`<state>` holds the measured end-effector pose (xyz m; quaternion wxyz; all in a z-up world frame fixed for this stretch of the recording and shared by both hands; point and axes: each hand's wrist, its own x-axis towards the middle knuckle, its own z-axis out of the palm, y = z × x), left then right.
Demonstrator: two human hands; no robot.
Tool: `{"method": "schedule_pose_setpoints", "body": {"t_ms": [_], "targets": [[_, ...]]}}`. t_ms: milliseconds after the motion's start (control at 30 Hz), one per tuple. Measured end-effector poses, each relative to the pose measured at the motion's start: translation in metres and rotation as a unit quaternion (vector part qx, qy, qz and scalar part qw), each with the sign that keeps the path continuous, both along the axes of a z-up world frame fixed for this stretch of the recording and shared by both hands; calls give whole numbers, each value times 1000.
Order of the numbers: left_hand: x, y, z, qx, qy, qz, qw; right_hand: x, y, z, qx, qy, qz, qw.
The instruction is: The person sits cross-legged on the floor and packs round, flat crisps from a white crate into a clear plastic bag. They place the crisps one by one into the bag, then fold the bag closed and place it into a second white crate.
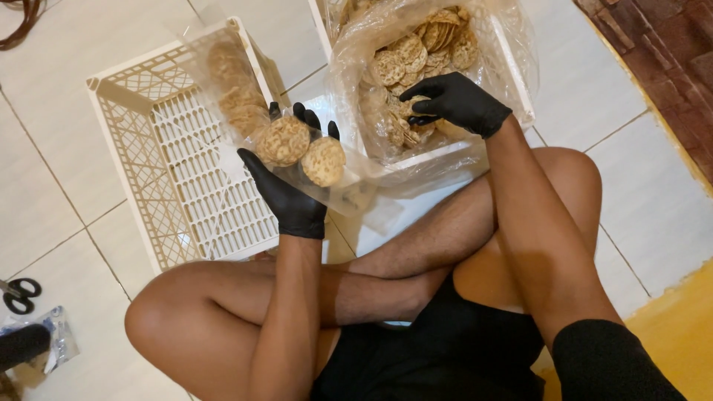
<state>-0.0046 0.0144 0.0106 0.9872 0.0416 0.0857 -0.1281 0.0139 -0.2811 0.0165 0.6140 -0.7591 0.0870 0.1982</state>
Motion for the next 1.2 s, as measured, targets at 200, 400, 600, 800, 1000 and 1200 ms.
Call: {"method": "schedule_pose_setpoints", "body": {"t_ms": [200, 400, 600, 800, 1000, 1200], "targets": [[-2, -4, 9, 47, 50, 28, 997, 2, -4, -9, -15, 46, 12, 999], [0, -2, 8, 78, 83, 10, 993, 5, -1, -34, -204, -87, 127, 967], [-19, -31, 40, -33, 32, 122, 991, 15, -16, -70, -205, -86, 149, 963], [7, -4, 10, 71, 73, 6, 995, 3, -24, -36, -124, 0, 53, 991], [0, -1, -4, -8, -2, -16, 1000, 3, -18, -3, -184, 40, 97, 977], [2, 1, -7, 1, -30, -24, 999, 5, -21, -13, -185, 49, 24, 981]]}}
